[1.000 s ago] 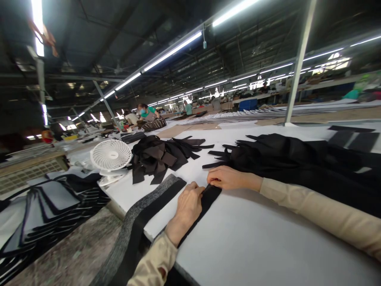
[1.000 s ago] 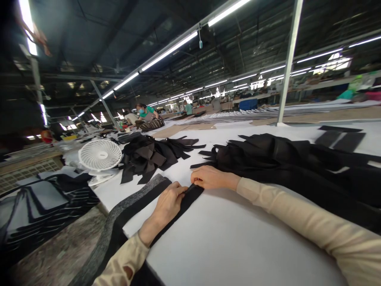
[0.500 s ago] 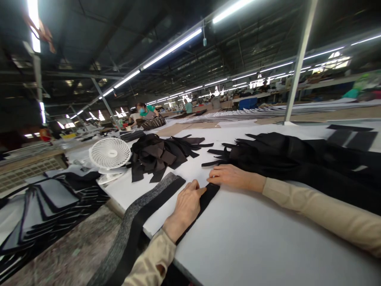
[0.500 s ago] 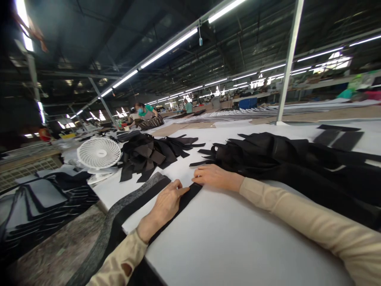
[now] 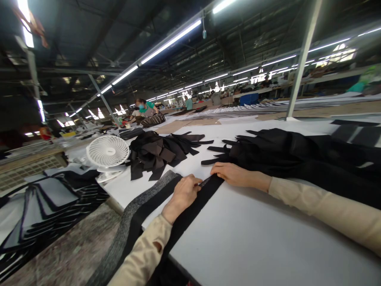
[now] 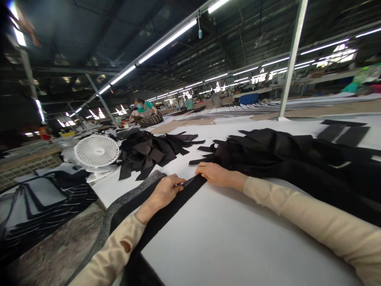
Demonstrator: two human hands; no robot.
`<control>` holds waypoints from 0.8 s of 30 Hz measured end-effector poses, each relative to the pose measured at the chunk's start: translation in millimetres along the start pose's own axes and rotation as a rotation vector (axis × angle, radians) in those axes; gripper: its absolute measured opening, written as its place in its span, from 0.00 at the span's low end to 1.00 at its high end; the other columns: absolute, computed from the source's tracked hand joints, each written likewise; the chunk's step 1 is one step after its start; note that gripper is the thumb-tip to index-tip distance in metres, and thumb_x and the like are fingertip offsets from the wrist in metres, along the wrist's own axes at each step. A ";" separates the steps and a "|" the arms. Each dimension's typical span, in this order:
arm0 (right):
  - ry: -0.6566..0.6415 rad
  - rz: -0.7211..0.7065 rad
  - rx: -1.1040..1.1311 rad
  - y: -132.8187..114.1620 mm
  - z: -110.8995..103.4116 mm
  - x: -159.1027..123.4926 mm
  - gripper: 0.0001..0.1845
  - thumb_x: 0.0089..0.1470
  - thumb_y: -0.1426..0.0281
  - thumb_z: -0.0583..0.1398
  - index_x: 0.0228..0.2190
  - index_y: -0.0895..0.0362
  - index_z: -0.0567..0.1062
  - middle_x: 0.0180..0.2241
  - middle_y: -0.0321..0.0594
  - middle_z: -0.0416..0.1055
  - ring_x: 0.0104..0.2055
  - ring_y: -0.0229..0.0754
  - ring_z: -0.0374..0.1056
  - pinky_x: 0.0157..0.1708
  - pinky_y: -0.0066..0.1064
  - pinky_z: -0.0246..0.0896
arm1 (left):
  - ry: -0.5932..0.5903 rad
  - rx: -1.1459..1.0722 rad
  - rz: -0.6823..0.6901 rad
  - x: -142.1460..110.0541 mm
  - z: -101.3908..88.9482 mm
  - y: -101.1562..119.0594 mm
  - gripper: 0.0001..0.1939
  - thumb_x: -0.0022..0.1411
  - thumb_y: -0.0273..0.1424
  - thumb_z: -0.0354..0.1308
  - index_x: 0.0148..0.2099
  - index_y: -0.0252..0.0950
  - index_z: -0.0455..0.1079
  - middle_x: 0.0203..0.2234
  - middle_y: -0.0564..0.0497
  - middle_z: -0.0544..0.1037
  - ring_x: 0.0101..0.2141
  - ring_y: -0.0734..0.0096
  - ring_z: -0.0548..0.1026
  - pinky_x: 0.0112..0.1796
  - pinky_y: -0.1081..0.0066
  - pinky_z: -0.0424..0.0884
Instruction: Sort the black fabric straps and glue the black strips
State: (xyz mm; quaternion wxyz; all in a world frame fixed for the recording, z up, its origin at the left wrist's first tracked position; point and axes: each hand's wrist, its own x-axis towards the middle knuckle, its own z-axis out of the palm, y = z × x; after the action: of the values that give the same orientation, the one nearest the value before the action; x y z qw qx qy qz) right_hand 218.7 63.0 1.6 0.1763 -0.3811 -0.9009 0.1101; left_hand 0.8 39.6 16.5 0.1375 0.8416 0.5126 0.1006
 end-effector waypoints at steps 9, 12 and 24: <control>-0.128 -0.084 -0.036 1.9 -2.9 -3.7 0.33 0.44 0.89 0.48 0.48 0.57 0.73 0.48 0.46 0.65 0.49 0.44 0.63 0.51 0.36 0.59 | 0.146 0.000 0.181 -48.0 4.0 -18.2 0.19 0.63 0.20 0.45 0.45 0.40 0.75 0.34 0.50 0.71 0.33 0.71 0.71 0.35 0.72 0.65; -0.207 -0.080 -0.120 -4.4 -4.0 -4.3 0.39 0.43 0.90 0.48 0.53 0.50 0.70 0.49 0.46 0.62 0.51 0.46 0.62 0.50 0.38 0.59 | 0.185 0.136 0.262 -49.4 7.1 -16.3 0.20 0.64 0.20 0.42 0.45 0.37 0.74 0.34 0.48 0.71 0.36 0.67 0.69 0.36 0.70 0.65; -0.168 0.012 0.006 -1.4 -10.4 -1.9 0.27 0.54 0.83 0.49 0.54 0.61 0.66 0.53 0.50 0.62 0.56 0.47 0.59 0.58 0.42 0.53 | 0.184 -0.197 0.074 -43.3 3.5 -22.4 0.15 0.63 0.31 0.51 0.49 0.34 0.72 0.29 0.52 0.67 0.29 0.71 0.68 0.34 0.70 0.65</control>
State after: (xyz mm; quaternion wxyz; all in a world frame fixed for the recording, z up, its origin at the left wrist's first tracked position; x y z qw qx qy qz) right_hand 223.2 61.3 11.1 0.1005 -0.3753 -0.9099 0.1457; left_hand -36.5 10.4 4.5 0.1682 0.8294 0.4795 0.2323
